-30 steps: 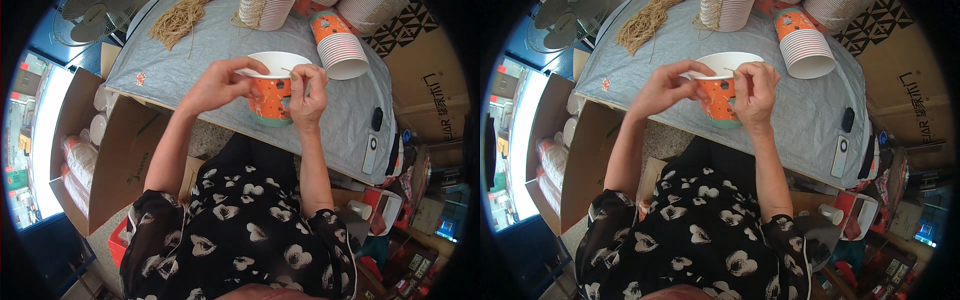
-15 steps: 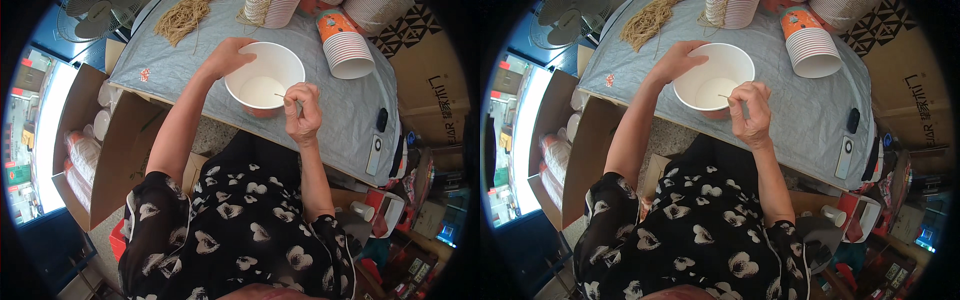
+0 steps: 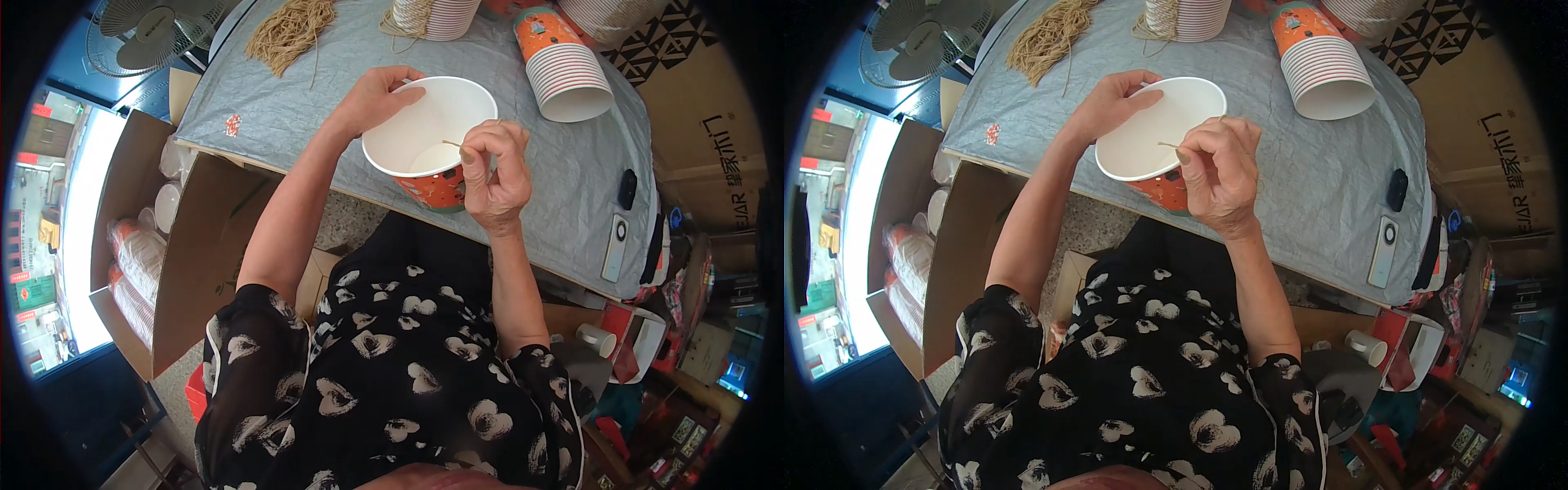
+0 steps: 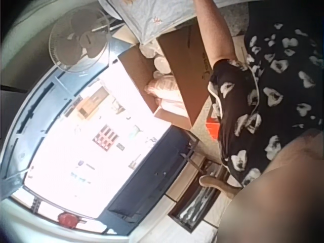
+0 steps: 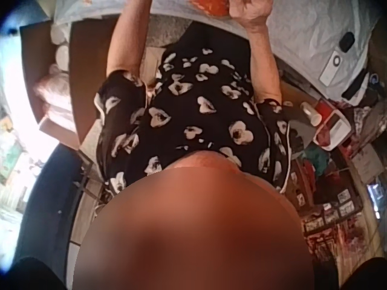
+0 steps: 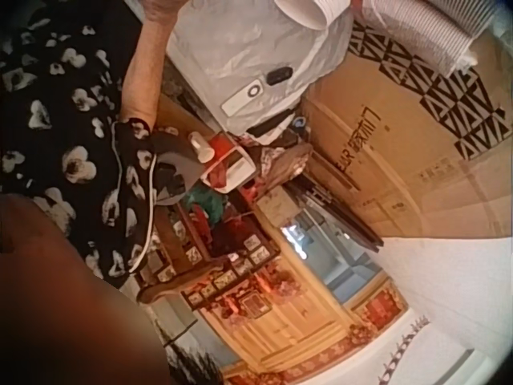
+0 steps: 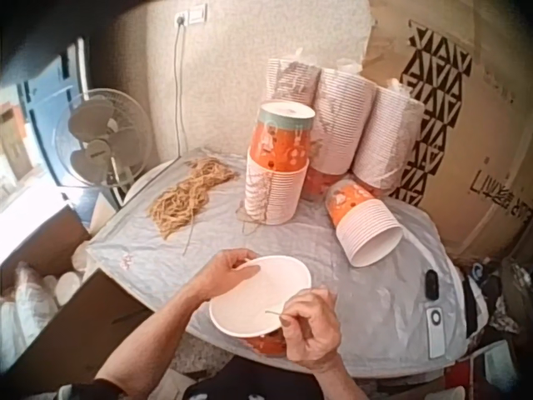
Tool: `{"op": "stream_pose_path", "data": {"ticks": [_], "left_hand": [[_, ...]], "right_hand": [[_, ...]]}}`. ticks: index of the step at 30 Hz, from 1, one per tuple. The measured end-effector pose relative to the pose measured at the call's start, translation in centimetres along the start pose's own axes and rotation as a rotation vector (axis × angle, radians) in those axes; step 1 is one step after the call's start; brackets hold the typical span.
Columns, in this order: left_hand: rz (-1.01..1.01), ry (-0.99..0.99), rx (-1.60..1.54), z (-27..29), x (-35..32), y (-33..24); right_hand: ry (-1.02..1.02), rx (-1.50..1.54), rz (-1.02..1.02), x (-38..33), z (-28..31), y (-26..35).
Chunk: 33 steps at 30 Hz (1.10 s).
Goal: Tie strings to paper cups to create handles.
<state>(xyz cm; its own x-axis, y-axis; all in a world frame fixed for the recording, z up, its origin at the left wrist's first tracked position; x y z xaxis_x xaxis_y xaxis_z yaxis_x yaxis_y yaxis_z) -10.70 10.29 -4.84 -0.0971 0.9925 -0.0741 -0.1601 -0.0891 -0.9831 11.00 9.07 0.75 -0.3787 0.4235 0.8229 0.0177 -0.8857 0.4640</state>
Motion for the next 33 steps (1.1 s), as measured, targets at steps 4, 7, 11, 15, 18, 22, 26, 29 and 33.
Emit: {"op": "stream_pose_path", "data": {"ticks": [4,7,11,15,18,22,26,29,33], "left_hand": [[-0.042,-0.025,0.107,0.1,-0.1,-0.4],[-0.061,-0.034,0.159,0.1,0.1,-0.5],[-0.071,-0.034,0.169,0.0,0.1,-0.6],[-0.044,-0.029,0.190,0.1,0.3,-0.5],[-0.059,-0.054,0.195,0.1,0.3,-0.4],[-0.041,-0.080,0.174,0.3,0.1,-0.1],[-0.010,-0.078,0.184,0.5,-0.4,-0.6],[0.004,-0.100,-0.076,1.4,-0.2,0.8],[-0.122,-0.295,-0.289,4.2,0.7,0.7]], "right_hand": [[0.017,0.009,0.011,0.1,-0.2,0.2],[0.034,0.006,0.011,0.1,-0.2,0.6],[0.051,0.002,0.026,0.0,-0.3,1.0],[0.065,0.003,0.031,-0.1,-0.2,1.3],[0.069,0.001,0.043,-0.3,-0.1,1.5],[0.057,0.002,0.031,-0.4,-0.1,1.5],[0.048,-0.010,0.030,-0.4,-0.1,1.5],[0.002,-0.051,0.047,-0.7,0.3,1.0],[-0.076,-0.131,-0.034,-2.3,0.1,-1.9]]}}
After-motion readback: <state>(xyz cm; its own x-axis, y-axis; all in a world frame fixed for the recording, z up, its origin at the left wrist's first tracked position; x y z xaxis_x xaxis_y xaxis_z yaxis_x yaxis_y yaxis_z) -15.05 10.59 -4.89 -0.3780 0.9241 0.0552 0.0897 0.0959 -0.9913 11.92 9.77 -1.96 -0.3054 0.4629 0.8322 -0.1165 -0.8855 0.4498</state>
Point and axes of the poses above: each hand's wrist, its own x-axis towards the middle knuckle, its own z-axis out of the back of the hand, y = z × x, the point moved 4 cm from there along x, towards the middle knuckle
